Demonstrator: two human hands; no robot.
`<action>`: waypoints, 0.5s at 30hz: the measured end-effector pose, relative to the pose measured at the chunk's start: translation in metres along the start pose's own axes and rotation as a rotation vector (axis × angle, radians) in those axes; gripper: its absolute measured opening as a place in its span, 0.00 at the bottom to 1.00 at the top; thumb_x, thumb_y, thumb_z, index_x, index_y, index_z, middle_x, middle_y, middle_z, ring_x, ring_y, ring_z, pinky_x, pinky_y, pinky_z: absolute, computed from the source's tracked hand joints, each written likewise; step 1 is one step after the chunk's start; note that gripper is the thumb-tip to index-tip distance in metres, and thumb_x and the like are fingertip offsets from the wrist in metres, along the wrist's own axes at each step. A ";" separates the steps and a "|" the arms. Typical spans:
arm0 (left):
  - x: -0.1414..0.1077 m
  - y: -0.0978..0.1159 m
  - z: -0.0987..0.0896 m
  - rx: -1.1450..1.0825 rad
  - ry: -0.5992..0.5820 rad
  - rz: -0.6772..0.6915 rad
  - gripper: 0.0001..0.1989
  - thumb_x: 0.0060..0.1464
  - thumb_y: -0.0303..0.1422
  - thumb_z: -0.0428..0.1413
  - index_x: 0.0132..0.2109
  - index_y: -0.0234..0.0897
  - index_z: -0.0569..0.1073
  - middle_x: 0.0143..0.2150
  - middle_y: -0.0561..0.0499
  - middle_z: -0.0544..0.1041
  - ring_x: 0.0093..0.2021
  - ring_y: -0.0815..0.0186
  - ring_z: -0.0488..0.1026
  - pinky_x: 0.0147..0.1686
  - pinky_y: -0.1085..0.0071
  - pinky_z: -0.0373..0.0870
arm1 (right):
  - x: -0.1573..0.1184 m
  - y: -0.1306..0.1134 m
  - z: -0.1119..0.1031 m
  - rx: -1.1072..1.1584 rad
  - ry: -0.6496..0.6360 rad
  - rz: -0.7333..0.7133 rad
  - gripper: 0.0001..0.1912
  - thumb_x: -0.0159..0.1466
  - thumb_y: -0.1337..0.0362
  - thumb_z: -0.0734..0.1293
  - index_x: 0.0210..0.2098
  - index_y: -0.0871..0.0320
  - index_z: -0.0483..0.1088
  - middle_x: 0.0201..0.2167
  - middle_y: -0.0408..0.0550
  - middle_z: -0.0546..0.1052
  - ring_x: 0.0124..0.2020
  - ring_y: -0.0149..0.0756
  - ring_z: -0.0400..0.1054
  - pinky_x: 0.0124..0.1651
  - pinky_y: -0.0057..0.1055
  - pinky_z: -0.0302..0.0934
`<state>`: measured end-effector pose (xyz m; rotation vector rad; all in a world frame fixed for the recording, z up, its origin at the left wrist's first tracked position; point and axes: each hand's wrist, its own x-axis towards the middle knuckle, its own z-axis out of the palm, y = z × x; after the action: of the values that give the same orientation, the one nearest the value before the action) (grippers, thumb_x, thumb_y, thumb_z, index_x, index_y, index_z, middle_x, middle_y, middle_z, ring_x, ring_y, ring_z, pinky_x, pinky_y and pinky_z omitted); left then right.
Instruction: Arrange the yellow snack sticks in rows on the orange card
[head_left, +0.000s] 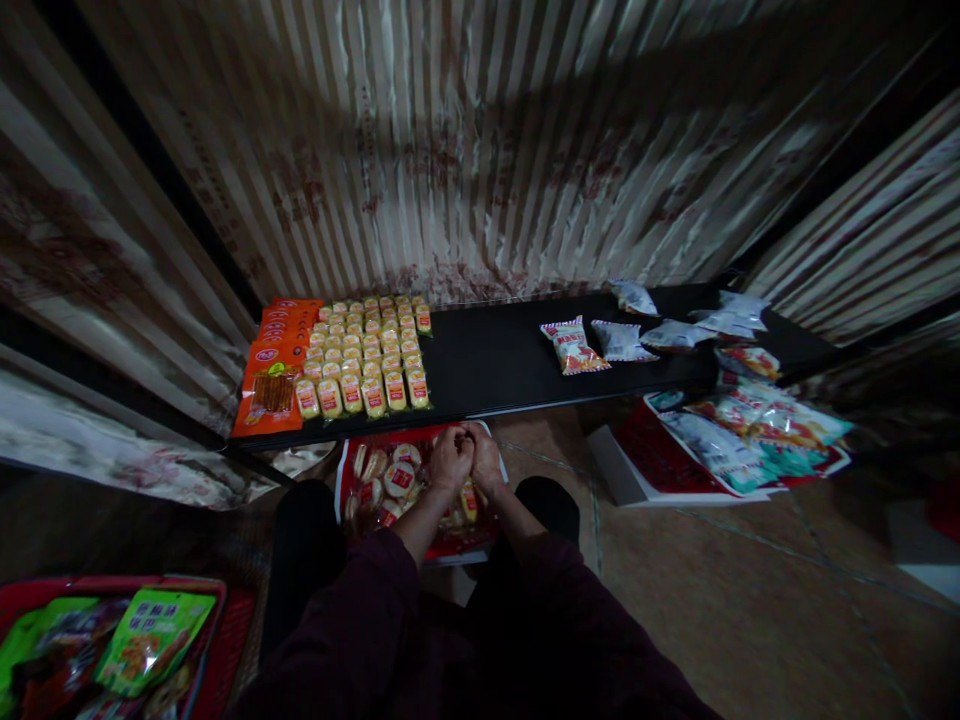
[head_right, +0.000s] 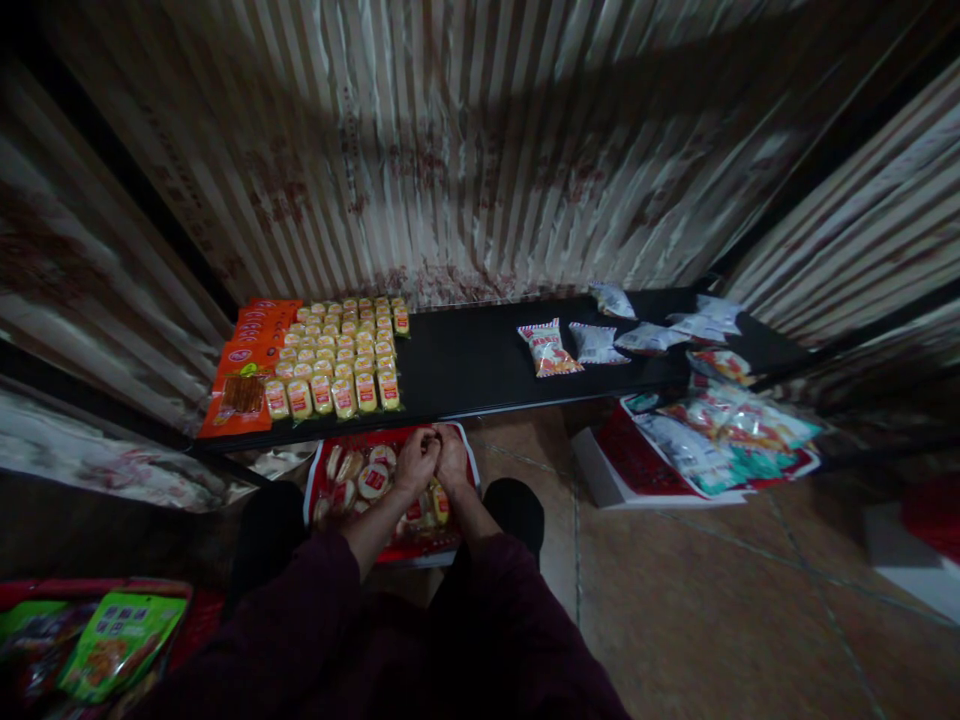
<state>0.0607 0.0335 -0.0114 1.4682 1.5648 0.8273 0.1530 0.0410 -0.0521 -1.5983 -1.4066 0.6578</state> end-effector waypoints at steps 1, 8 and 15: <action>0.000 -0.004 0.003 -0.015 -0.027 -0.042 0.10 0.54 0.27 0.50 0.42 0.37 0.73 0.45 0.45 0.77 0.46 0.62 0.73 0.50 0.67 0.66 | -0.003 0.008 0.001 -0.012 -0.004 0.019 0.13 0.54 0.68 0.59 0.34 0.56 0.74 0.34 0.47 0.77 0.37 0.38 0.69 0.45 0.33 0.64; 0.003 -0.028 0.028 -0.137 -0.113 -0.248 0.09 0.53 0.26 0.53 0.40 0.37 0.76 0.49 0.44 0.78 0.52 0.60 0.72 0.55 0.65 0.63 | -0.016 0.050 0.007 -0.097 0.030 0.109 0.16 0.54 0.67 0.61 0.40 0.58 0.75 0.41 0.52 0.77 0.44 0.42 0.70 0.52 0.38 0.63; 0.006 -0.046 0.044 -0.225 -0.162 -0.314 0.09 0.52 0.27 0.53 0.39 0.37 0.77 0.44 0.46 0.80 0.46 0.62 0.74 0.52 0.66 0.67 | -0.020 0.069 0.016 -0.084 0.064 0.154 0.16 0.55 0.67 0.60 0.40 0.57 0.74 0.41 0.52 0.78 0.45 0.41 0.71 0.52 0.36 0.63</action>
<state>0.0789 0.0320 -0.0731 1.0669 1.4785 0.6586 0.1696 0.0279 -0.1223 -1.7918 -1.2888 0.6379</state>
